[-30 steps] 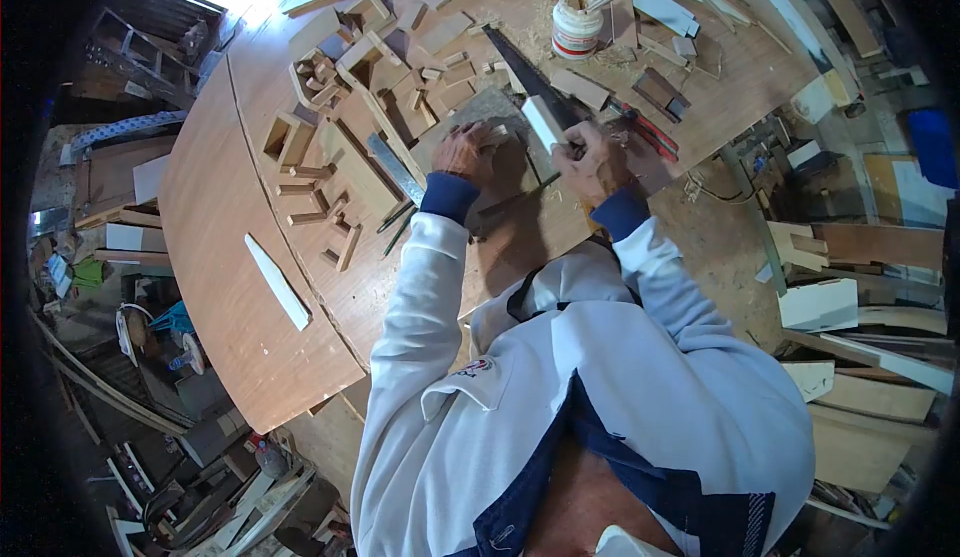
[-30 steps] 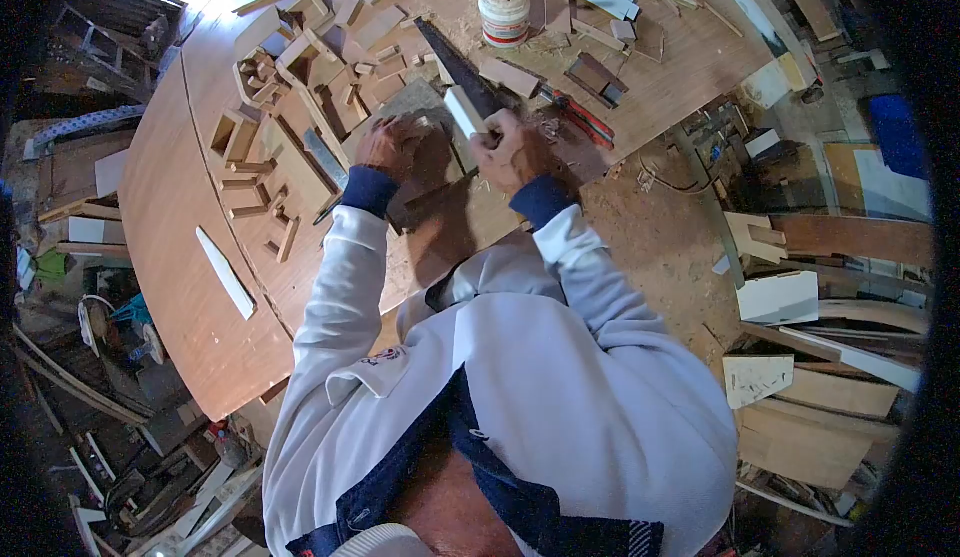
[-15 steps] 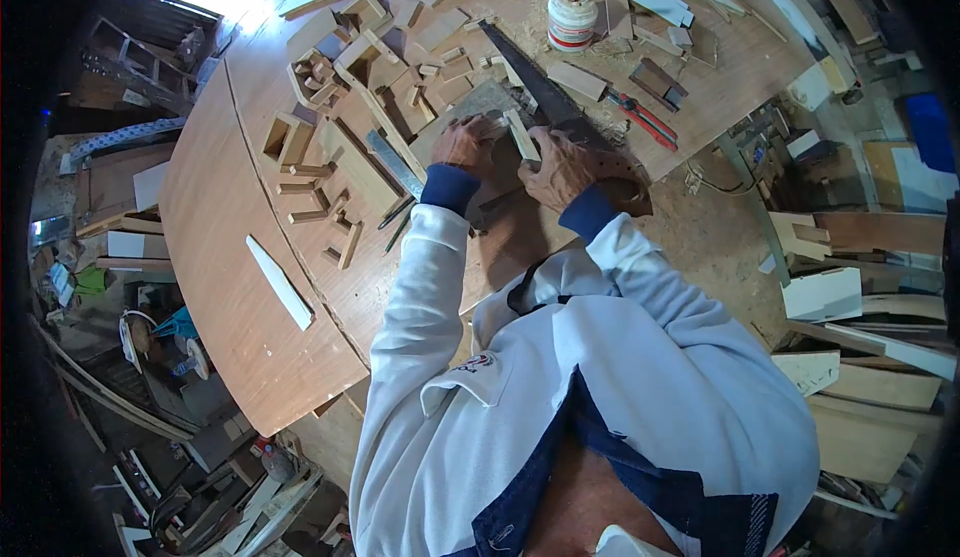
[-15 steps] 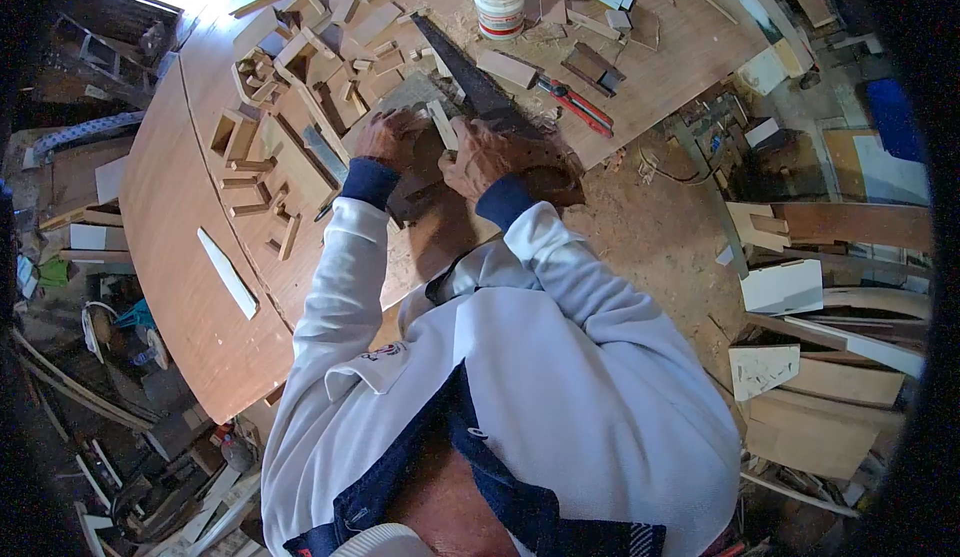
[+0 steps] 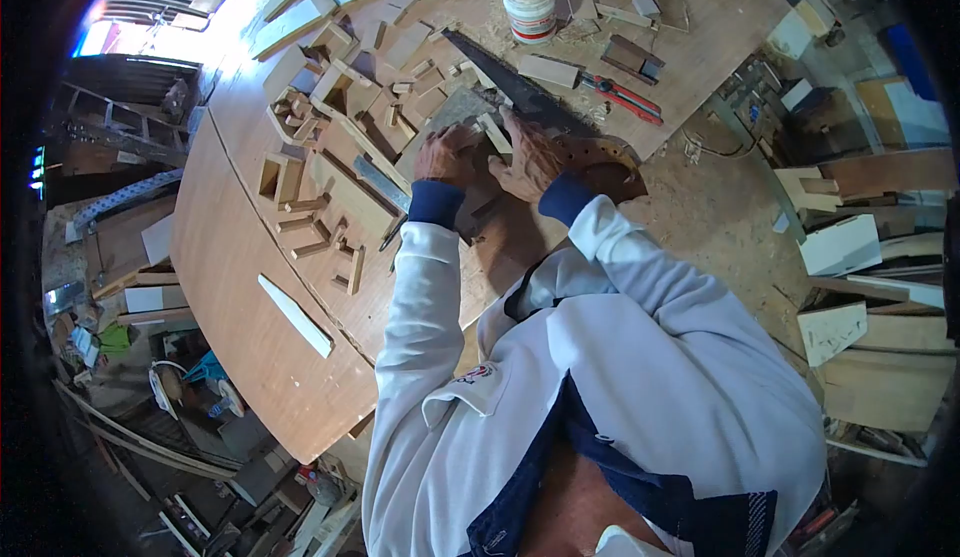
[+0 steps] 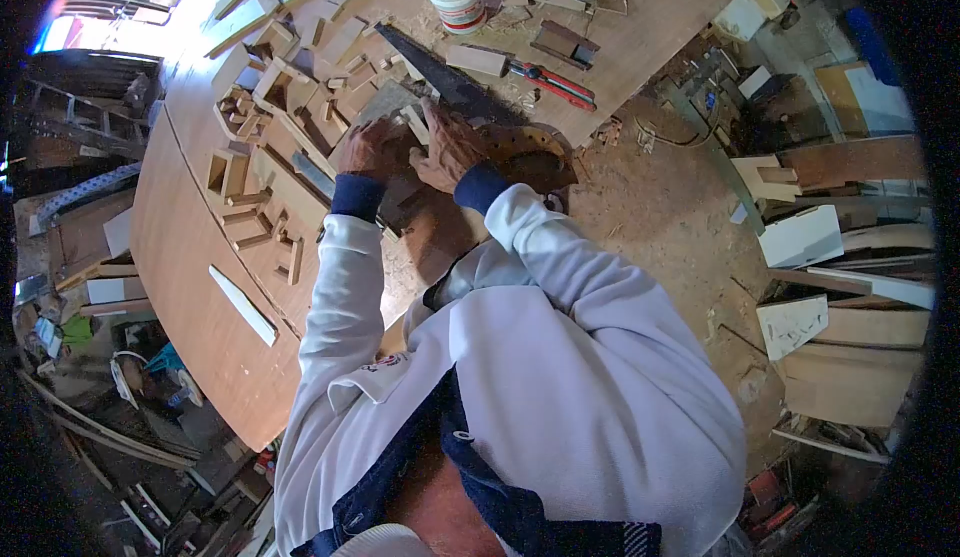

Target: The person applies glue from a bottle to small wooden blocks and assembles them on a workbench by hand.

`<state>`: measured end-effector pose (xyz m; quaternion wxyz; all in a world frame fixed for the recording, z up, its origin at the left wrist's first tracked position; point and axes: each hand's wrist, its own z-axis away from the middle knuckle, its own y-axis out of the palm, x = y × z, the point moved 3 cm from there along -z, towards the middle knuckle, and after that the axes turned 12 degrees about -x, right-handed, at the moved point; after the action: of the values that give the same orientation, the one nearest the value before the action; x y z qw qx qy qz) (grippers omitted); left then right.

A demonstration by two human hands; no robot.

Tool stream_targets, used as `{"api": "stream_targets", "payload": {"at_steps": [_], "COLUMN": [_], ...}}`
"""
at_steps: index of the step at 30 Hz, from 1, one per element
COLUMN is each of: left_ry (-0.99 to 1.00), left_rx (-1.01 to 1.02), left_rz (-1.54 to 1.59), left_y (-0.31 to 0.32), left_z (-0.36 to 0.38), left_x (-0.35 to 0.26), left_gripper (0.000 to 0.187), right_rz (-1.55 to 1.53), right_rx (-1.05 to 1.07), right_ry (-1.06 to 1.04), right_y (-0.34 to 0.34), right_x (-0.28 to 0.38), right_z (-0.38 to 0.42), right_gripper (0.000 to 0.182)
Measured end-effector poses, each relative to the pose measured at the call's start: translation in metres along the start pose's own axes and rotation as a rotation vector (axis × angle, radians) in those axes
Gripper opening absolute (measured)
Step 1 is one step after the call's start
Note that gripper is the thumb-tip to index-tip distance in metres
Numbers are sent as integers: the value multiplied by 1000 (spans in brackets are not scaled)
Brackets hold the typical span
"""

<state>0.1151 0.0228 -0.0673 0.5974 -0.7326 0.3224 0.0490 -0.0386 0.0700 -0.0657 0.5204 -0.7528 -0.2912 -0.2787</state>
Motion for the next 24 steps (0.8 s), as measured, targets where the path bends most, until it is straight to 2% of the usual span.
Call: {"api": "stream_targets", "payload": {"at_steps": [5, 7, 11, 13, 17, 19, 20, 21, 23, 24], "left_ry": [1, -24, -19, -92, -78, -80, -20, -18, -126, -122], "left_rx": [-24, -18, -67, -13, -87, -102, -32, -36, -24, -27], "left_rz": [-61, -29, -50, -53, -34, -67, -24, -24, -74, -68], "left_y": [0, 0, 4, -1, -5, -10, -12, -13, -7, -1], "left_z": [0, 1, 2, 2, 3, 2, 2, 2, 3, 4], "left_x": [3, 4, 6, 0, -7, -13, -14, -13, -7, -1], "left_gripper": [27, 26, 26, 26, 27, 26, 26, 26, 27, 27], "right_rz": [55, 69, 123, 166, 100, 29, 35, 35, 77, 61], "right_rx": [93, -81, -23, -2, -72, -125, -163, -166, -211, -270], "right_ry": [84, -146, -185, -126, -138, -69, 37, 33, 124, 52], "right_y": [3, 13, 11, 7, 21, 11, 6, -2, -24, -19], "right_x": [-1, -7, -3, 2, -14, -12, -12, -10, -23, -45], "right_z": [0, 4, 4, 5, 4, -2, -4, -9, -19, -25], "right_gripper": [70, 66, 60, 56, 55, 55, 49, 49, 48, 49]}}
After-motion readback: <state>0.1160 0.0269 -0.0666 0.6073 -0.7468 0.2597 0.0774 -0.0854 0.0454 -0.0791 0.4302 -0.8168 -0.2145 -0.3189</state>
